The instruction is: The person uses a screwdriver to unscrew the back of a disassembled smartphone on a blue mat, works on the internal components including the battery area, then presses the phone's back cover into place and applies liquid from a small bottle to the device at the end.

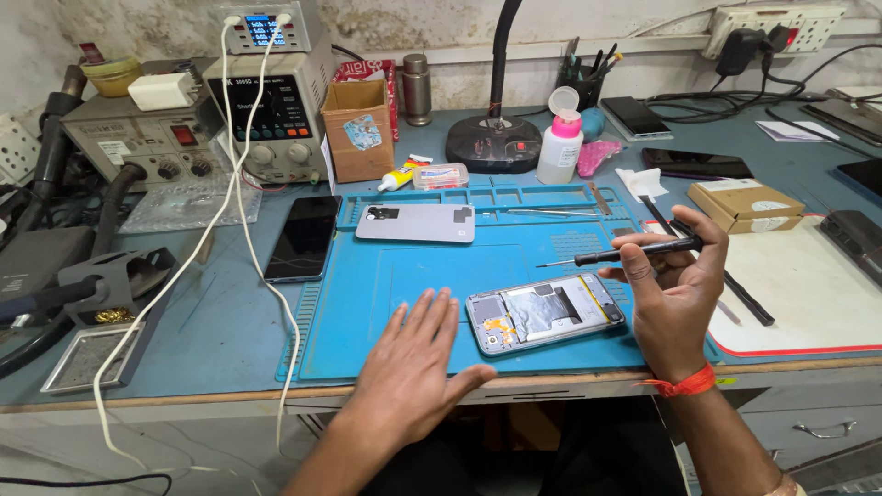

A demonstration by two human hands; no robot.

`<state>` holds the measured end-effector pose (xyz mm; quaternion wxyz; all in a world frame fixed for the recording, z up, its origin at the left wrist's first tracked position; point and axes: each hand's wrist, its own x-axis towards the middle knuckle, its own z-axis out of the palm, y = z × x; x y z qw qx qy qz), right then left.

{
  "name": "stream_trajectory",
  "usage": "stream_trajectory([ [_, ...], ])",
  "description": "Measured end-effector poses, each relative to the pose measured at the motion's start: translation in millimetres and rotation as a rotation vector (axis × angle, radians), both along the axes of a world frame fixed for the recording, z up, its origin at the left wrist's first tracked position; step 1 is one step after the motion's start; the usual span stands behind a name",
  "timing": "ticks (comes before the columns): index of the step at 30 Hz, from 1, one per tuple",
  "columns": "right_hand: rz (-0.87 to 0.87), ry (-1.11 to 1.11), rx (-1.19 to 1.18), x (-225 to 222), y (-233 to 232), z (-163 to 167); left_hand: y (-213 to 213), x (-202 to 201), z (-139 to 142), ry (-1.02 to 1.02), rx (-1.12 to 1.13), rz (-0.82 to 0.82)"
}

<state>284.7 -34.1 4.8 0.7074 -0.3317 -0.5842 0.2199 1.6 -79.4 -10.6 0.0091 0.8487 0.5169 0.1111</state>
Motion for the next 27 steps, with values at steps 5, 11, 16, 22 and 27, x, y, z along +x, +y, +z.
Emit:
stream_trajectory([
  [5,0.041,0.047,-0.049,2,0,0,-14,-33,-3,0.025,-0.009,0.019],
  [11,0.067,0.033,-0.038,1,4,-1,-23,-58,-1,0.047,0.03,0.072],
  [16,0.069,0.037,-0.043,1,4,-1,-35,-37,-7,-0.022,0.248,-0.068],
  [22,0.082,0.032,-0.063,2,3,0,-36,-12,-6,-0.057,-0.027,-0.079],
  [27,0.08,0.025,-0.065,2,2,0,-26,-34,5,0.049,-0.097,0.056],
])
